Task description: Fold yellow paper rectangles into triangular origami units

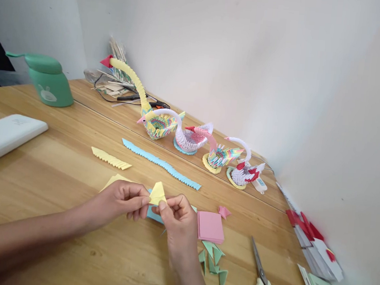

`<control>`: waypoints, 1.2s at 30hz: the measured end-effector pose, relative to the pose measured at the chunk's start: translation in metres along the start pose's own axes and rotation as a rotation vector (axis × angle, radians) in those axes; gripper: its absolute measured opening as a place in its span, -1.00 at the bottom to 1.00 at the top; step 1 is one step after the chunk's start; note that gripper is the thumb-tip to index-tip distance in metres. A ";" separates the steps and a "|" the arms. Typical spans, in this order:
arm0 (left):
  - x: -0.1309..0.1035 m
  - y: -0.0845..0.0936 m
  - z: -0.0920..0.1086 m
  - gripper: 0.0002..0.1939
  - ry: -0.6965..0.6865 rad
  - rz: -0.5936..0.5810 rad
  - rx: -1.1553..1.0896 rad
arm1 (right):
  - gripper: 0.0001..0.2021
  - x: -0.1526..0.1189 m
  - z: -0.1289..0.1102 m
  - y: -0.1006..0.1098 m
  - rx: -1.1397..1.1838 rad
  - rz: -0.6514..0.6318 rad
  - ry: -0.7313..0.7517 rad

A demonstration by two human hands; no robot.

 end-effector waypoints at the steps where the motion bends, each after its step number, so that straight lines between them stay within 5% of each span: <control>1: 0.000 0.000 0.000 -0.79 0.004 0.000 -0.008 | -0.78 0.000 0.001 -0.001 0.027 -0.002 -0.010; 11: 0.002 0.000 0.000 -0.78 0.036 0.024 -0.002 | -0.78 0.001 -0.002 0.002 -0.205 0.029 0.064; 28: 0.007 0.003 -0.006 -0.80 0.067 -0.029 -0.033 | -0.83 0.003 0.006 0.002 -0.206 0.027 0.108; 36: 0.006 0.002 -0.007 -0.78 0.074 -0.013 -0.019 | -0.80 0.000 0.002 -0.003 -0.115 0.053 0.018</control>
Point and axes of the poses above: each hand's wrist, its own x-axis towards the middle knuckle, its own y-axis out of the back of the hand, z = x × y, the point moved 1 cm from there along x, towards the middle knuckle, and after that the axes turned 3 degrees about x, right-handed, at the moved point
